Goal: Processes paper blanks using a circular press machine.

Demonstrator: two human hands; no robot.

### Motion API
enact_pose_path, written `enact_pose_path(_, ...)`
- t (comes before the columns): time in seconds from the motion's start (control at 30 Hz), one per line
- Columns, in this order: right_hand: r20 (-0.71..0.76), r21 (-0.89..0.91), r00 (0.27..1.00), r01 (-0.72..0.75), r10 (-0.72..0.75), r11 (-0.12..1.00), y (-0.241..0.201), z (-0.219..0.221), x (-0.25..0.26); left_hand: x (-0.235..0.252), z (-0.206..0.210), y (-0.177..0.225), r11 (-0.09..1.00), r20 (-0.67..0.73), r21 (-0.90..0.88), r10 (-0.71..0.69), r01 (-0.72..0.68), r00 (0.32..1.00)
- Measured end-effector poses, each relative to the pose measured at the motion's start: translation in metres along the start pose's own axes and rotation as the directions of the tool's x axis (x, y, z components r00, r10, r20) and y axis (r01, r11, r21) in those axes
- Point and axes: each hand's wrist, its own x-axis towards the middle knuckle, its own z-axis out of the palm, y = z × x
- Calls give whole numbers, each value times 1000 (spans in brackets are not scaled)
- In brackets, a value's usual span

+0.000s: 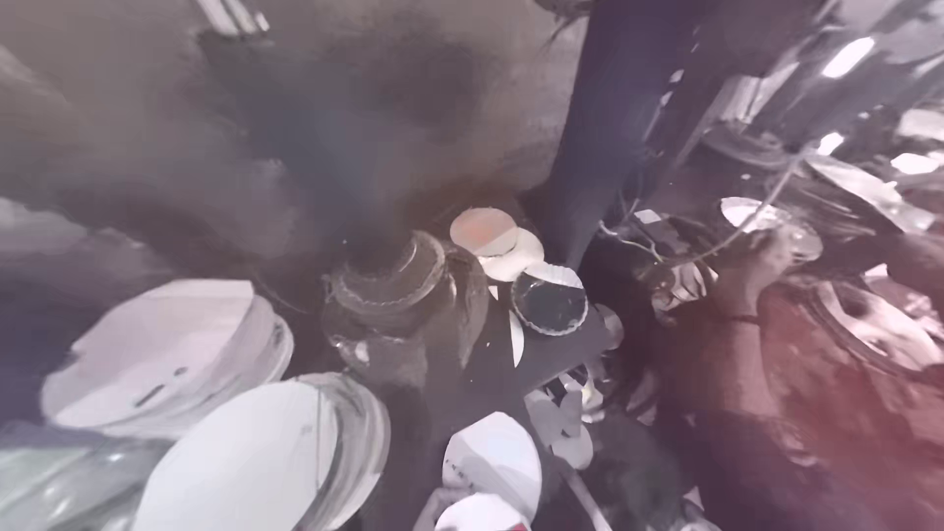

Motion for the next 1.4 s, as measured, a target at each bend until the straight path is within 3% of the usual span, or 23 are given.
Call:
enact_pose_path(0.23,-43,-24,995,-88,87,996,-23,16,-8,0,-8,-1,994,70,-1,106,-106,992)
enact_pose_path(0.27,-86,-30,988,-135,132,990,-49,33,-17,0,-9,-3,991,67,-4,130,-130,989)
enact_pose_path(0.3,-217,-72,940,-286,264,956,-92,63,-28,0,-10,-4,990,64,-14,142,-142,988)
enact_pose_path(0.33,-249,-115,909,-371,335,922,-125,84,-37,-1,-10,-4,990,61,-16,143,-142,988)
enact_pose_path(0.4,-127,-268,948,-316,292,910,-148,106,-39,-6,-10,2,994,43,22,106,-107,993)
enact_pose_path(0.47,40,-596,972,-164,234,786,-142,126,-16,-9,-9,8,997,18,32,76,-77,997)
enact_pose_path(0.57,221,-874,887,-4,404,487,-121,154,19,-5,-12,7,998,20,-29,55,-55,998)
enact_pose_path(0.63,196,-959,859,66,473,277,-106,171,25,-1,-14,5,997,32,-35,73,-72,997)
enact_pose_path(0.7,104,-989,856,37,506,140,-98,177,22,1,-15,5,996,25,-33,83,-83,996)
enact_pose_path(0.77,88,-990,856,19,510,139,-99,173,25,5,-13,6,997,18,-35,73,-73,997)
enact_pose_path(0.9,195,-974,831,101,521,204,-108,174,20,0,-15,3,995,23,-33,93,-93,995)
enact_pose_path(1.0,176,-971,834,60,523,231,-115,177,12,-2,-17,-1,991,49,-22,133,-132,990)
enact_pose_path(1.3,98,-991,826,33,555,126,-130,186,5,1,-18,0,990,109,-95,112,-101,988)
enact_pose_path(1.4,105,-990,826,31,553,141,-128,187,5,1,-20,-2,989,122,-111,114,-101,986)
